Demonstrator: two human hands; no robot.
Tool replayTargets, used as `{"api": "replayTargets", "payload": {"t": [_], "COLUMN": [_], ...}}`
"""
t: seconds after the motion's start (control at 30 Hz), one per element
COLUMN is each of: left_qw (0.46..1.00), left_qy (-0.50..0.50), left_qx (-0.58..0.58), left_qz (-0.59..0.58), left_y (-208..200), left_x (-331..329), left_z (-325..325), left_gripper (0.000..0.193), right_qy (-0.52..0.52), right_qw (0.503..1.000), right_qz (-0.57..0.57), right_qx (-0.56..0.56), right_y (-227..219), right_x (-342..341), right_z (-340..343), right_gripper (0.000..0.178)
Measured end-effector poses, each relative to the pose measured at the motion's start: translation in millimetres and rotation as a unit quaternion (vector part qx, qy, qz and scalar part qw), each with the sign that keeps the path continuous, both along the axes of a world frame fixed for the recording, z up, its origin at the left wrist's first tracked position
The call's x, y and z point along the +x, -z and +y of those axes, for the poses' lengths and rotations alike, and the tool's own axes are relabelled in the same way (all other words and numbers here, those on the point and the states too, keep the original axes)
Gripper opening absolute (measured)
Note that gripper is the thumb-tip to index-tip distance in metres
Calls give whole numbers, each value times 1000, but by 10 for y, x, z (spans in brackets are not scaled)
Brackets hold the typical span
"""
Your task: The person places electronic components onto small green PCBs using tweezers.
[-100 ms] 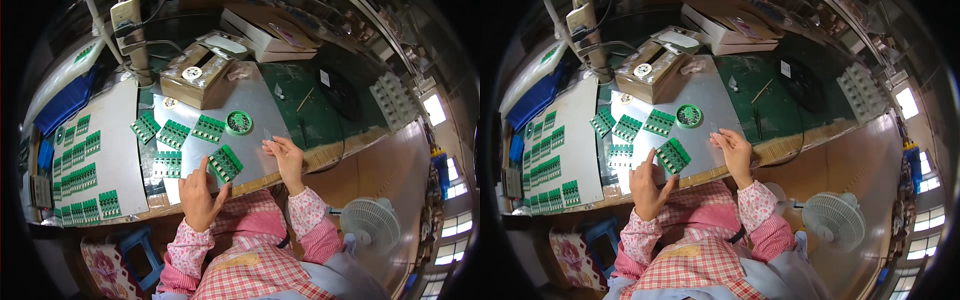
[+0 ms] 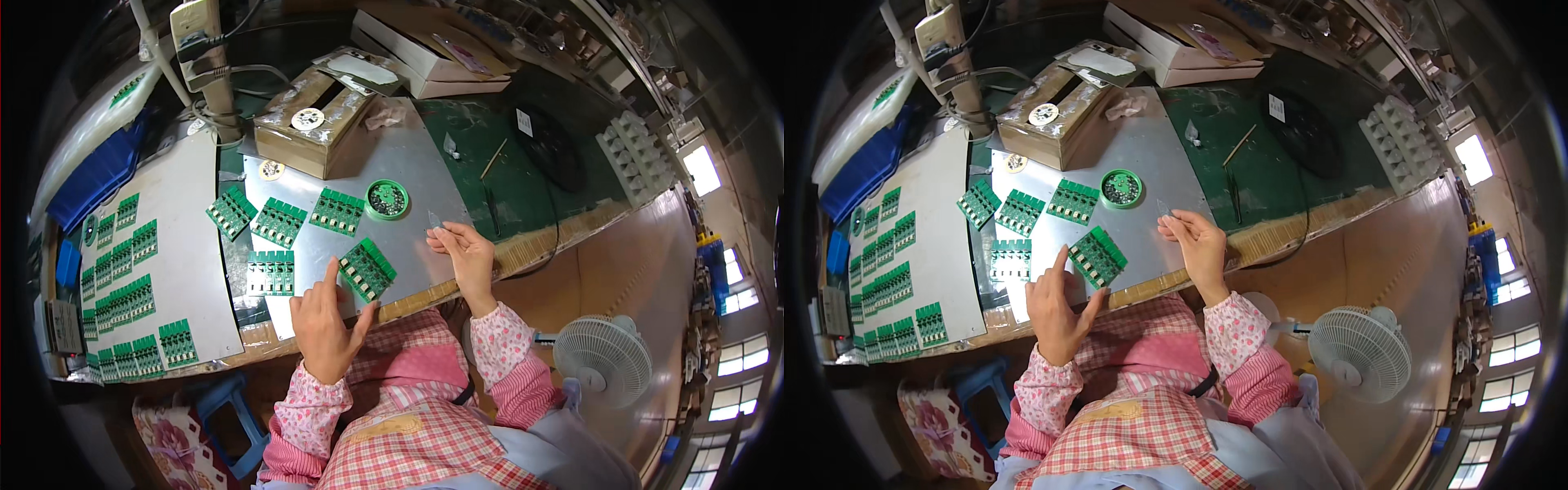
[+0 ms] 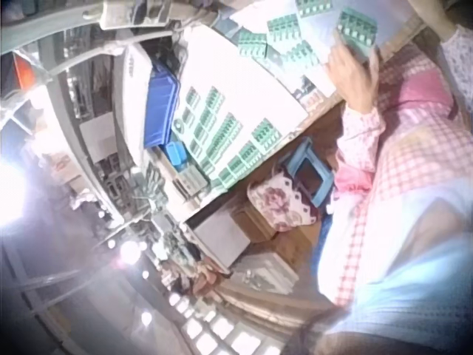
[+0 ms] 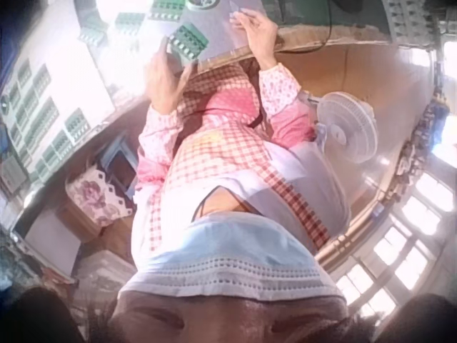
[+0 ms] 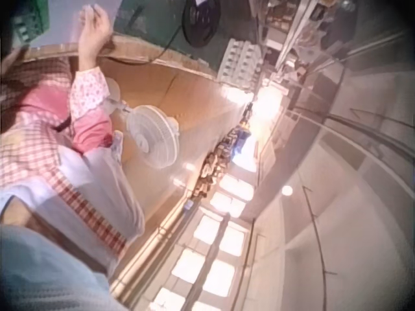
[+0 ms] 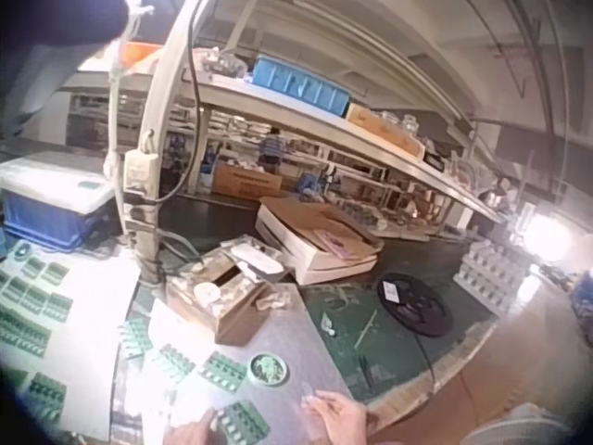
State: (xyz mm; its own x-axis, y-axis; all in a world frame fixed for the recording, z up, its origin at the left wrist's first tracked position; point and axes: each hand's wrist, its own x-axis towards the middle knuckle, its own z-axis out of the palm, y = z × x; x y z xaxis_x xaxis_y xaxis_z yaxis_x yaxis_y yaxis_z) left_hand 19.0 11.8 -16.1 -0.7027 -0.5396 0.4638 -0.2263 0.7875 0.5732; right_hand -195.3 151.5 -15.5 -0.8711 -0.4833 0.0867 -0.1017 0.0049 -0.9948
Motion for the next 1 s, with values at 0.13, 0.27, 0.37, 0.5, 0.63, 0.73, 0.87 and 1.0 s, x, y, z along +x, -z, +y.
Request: {"api": "replayTargets", "payload": {"t": [0.13, 0.27, 0.37, 0.5, 0.63, 0.73, 0.87, 1.0], "left_qw": [1000, 998, 998, 1000, 1000, 1000, 979, 695], "left_qy": [5, -9, 6, 3, 0, 2, 65, 537], "left_qx": [4, 28, 22, 3, -1, 1, 170, 443], "left_qz": [16, 46, 50, 27, 17, 15, 89, 179], "left_y": [-9, -35, -36, -35, -43, -85, -399, -1218], "left_x": [28, 69, 97, 62, 38, 52, 89, -159], "left_z": [12, 28, 0, -6, -12, -5, 160, 532], "left_gripper": [87, 87, 86, 86, 85, 82, 68, 34], "right_qy": [8, 13, 29, 32, 32, 17, -17, 45], "right_qw": [1000, 1000, 1000, 999, 999, 1000, 997, 945], "right_qz": [2, 13, -5, -7, -2, 0, 10, 220], "right_qx": [12, 1, 1, 23, 25, 24, 72, 237], "right_y": [18, 1, -58, -87, -73, -60, -142, -172], "right_x": [-11, -24, -22, -181, -451, -646, -870, -1213], "right_z": [-4, -15, -43, -54, -102, -190, -390, -626], "right_gripper": [20, 20, 21, 20, 20, 20, 20, 19]}}
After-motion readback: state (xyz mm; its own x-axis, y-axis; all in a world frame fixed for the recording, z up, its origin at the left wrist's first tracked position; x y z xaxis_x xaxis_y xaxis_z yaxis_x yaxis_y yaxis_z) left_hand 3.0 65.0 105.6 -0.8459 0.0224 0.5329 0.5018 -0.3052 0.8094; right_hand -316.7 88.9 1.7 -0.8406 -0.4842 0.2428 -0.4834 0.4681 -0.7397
